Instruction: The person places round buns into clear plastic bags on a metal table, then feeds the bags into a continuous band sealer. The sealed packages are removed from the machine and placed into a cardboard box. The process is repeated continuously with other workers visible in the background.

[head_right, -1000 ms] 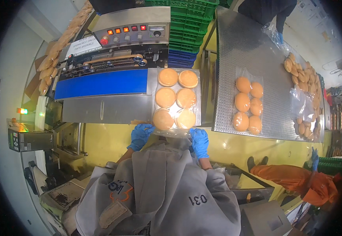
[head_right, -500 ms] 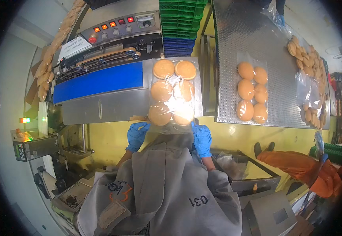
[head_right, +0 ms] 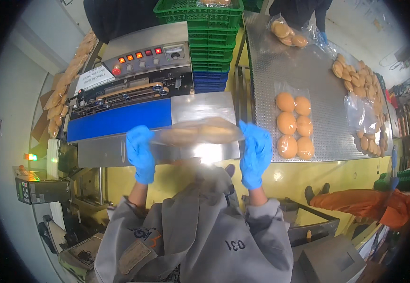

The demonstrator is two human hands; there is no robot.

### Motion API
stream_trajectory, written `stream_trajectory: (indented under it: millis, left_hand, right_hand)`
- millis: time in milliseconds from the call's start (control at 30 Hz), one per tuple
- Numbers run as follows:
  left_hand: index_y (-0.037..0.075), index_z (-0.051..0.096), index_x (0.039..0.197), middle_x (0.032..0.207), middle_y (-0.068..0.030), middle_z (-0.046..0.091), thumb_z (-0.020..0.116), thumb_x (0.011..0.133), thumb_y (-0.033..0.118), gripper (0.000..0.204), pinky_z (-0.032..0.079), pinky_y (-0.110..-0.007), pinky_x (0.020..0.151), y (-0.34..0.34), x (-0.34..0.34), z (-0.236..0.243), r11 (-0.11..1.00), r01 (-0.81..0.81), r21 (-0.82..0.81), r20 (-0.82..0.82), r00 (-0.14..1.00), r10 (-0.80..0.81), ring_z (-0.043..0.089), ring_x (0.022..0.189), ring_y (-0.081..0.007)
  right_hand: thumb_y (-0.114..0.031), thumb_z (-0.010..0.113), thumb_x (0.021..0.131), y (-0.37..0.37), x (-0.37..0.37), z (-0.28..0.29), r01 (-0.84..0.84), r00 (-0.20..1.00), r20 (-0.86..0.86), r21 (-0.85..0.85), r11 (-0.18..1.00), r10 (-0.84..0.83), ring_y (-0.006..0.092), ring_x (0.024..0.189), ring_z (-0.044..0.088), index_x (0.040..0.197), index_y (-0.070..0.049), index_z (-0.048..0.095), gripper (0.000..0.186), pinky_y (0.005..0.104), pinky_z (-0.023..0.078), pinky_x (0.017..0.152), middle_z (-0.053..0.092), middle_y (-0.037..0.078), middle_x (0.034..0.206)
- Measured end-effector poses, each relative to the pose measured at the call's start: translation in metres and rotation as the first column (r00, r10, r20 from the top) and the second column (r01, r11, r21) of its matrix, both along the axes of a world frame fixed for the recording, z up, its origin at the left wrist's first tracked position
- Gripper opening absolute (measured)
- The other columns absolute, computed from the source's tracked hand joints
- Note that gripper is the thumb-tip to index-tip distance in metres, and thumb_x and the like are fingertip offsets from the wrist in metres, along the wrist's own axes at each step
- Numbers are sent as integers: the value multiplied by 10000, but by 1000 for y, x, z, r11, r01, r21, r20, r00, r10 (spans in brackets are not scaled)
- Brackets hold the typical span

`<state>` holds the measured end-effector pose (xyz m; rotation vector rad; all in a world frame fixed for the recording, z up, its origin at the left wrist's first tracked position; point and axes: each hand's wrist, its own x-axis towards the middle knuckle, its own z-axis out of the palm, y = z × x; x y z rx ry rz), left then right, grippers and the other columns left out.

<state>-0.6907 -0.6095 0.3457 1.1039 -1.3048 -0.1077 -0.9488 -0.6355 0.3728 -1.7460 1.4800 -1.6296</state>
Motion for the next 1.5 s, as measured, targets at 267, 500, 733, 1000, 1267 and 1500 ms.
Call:
stream_trajectory:
  millis: [267, 500, 733, 1000, 1267, 1500]
  left_hand:
    - [48, 553, 962, 864, -64, 598, 457, 959, 164, 151, 530, -287, 708, -166, 26, -71, 800, 449, 397, -717, 696, -35, 640, 790, -199]
    - [59, 591, 979, 884, -34, 613, 571, 901, 191, 155, 506, -273, 678, -202, 53, -239, 676, 584, 448, -867, 467, 172, 620, 733, -148]
    - [11, 665, 980, 869, -88, 679, 633, 844, 154, 200, 519, -296, 738, -228, 66, -223, 484, 624, 613, -755, 644, 124, 638, 808, -161]
    - [2, 661, 888, 905, -79, 675, 644, 825, 126, 140, 508, -285, 773, -231, 52, -211, 643, 620, 449, -881, 426, 204, 638, 823, -175]
    - [18, 659, 913, 898, -81, 659, 523, 898, 185, 216, 485, -320, 740, -228, 17, -231, 700, 248, 670, -503, 845, 181, 605, 797, -169]
    - [-3, 661, 919, 915, -80, 660, 577, 860, 125, 164, 496, -311, 762, -230, 21, -239, 816, 379, 436, -850, 472, 234, 610, 818, -170]
  right_hand:
    - [-111, 484, 908, -218, 20, -136, -355, 871, 458, 339, 871, 177, 139, 696, 574, 892, -26, 664, 200, 277, 488, 656, 634, 39, 777]
    - [-159, 541, 903, -250, 44, -262, -650, 674, 738, 593, 476, 1, 195, 754, 640, 947, -16, 638, 178, 317, 534, 670, 664, 96, 846]
    - [-134, 564, 883, -290, 38, -252, -803, 553, 832, 521, 289, 38, 242, 886, 656, 1062, 28, 615, 247, 354, 552, 800, 663, 148, 1002]
    - [-83, 472, 909, -290, 68, -269, -609, 509, 848, 477, 633, -149, 167, 589, 560, 906, -18, 624, 165, 302, 490, 543, 617, 58, 742]
    - [-38, 480, 881, -291, 43, -272, -439, 538, 829, 427, 791, -149, 162, 626, 574, 902, 6, 627, 155, 290, 494, 564, 618, 69, 744]
    - [-10, 496, 872, -298, 46, -244, -580, 549, 815, 531, 618, -184, 184, 647, 617, 883, 10, 644, 149, 305, 536, 580, 647, 94, 780]
